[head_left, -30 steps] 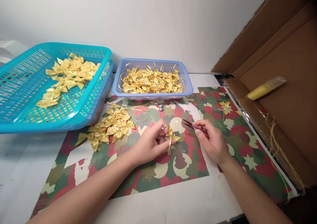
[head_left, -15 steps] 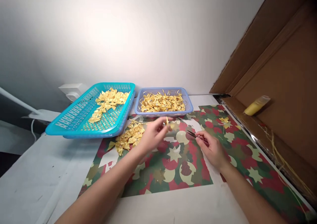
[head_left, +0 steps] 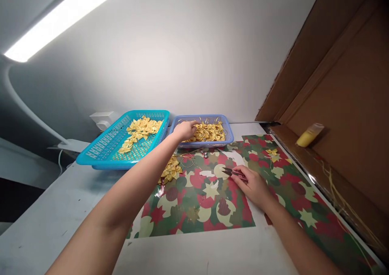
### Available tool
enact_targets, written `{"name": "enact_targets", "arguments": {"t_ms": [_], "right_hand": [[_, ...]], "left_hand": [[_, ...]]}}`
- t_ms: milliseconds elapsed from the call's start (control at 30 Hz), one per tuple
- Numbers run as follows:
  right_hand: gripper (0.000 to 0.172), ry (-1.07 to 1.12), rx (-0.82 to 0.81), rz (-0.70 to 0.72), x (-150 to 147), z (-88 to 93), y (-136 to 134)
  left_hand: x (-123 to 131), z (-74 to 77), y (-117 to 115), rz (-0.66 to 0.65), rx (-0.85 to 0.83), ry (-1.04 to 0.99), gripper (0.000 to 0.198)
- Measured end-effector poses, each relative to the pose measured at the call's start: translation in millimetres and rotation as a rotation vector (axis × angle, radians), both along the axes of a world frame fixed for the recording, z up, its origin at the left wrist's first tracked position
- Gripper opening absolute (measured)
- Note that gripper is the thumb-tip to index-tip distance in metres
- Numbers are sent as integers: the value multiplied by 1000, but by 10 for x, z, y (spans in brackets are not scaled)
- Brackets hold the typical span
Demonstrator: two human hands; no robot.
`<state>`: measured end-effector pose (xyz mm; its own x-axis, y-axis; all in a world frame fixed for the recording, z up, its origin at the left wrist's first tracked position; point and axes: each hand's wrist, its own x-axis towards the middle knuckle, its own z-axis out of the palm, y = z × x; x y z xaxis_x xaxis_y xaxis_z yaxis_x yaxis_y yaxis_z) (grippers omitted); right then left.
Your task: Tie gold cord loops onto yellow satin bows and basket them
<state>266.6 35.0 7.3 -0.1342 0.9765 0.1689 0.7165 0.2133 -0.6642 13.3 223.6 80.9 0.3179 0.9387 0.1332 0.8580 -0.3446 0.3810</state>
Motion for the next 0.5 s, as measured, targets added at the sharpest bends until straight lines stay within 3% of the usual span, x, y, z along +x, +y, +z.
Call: {"name": "enact_targets", "arguments": {"t_ms": [133,233,400,500], "right_hand": [[18,-151,107,-3,27,-36,49],[17,-219,178,-11,37,-88,88],[19,-275,192,-132,75,-151,98],[21,-272,196,-162,25,-106,77]], "left_hand": [[-138,36,-113,-11,101,72,37],[-170,59,-344,-50,203,87,33],[-263,-96,-1075,-323,235,137,12],[-433,-292,-1508,-319,263,136,11]]}}
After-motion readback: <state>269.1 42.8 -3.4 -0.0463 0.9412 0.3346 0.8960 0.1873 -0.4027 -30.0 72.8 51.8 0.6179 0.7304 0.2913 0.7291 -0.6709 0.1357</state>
